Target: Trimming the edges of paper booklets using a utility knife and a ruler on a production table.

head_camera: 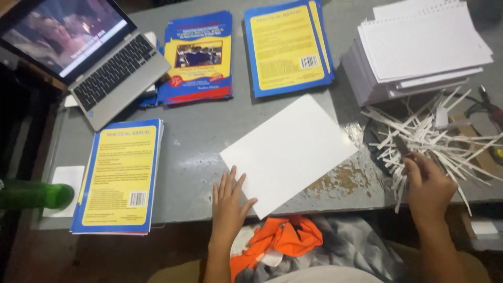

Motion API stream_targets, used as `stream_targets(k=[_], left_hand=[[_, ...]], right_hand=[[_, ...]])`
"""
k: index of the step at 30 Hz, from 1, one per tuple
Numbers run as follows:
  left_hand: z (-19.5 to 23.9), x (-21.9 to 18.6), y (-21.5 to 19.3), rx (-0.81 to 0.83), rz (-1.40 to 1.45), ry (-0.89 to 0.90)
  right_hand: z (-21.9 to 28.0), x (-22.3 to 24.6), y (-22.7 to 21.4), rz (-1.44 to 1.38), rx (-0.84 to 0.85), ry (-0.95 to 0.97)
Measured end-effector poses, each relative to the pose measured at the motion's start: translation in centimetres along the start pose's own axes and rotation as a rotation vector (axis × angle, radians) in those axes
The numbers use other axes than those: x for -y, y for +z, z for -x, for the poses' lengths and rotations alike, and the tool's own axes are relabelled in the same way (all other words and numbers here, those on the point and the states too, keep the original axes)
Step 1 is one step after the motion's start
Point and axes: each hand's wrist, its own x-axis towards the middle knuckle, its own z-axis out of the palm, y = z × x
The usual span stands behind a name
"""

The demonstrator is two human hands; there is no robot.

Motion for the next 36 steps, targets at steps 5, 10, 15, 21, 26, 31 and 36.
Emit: stream_targets(k=[5,10,15,21,26,31,36], left_hand=[[1.1,0.6,-0.2,-0.040,0.053,-0.034],[1.4,-2.3,-3.1,0.256,0.102,-0.146],[1.4,-0.6,-0.9,0.280,-0.002,0.004],[2.7,0.3,0.9,0.044,0.095,0.123],[2.2,-0.3,-0.1,0.093,0.086,0.065],[2.4,-0.4,-0.1,0.013,0.134,0.095],[2.6,0.0,1.4,-0.200,0.134,0.135]], right_hand=[[0.4,2.4,1.1,-0.150,0.084,0.122],[2.0,1.1,3.2,-0.066,0.113,0.099],[2.0,2.5,5.0,-0.110,0.101,0.250],[3.7,2.7,4.9,-0.071,0.048,-0.019],[3.8,0.2,6.2,0.180,-0.006,-0.166],[4.1,-1.0,6.9,0.305,-0.061,-0.232],[4.5,3.3,5.8,0.221,0.032,-0.114]])
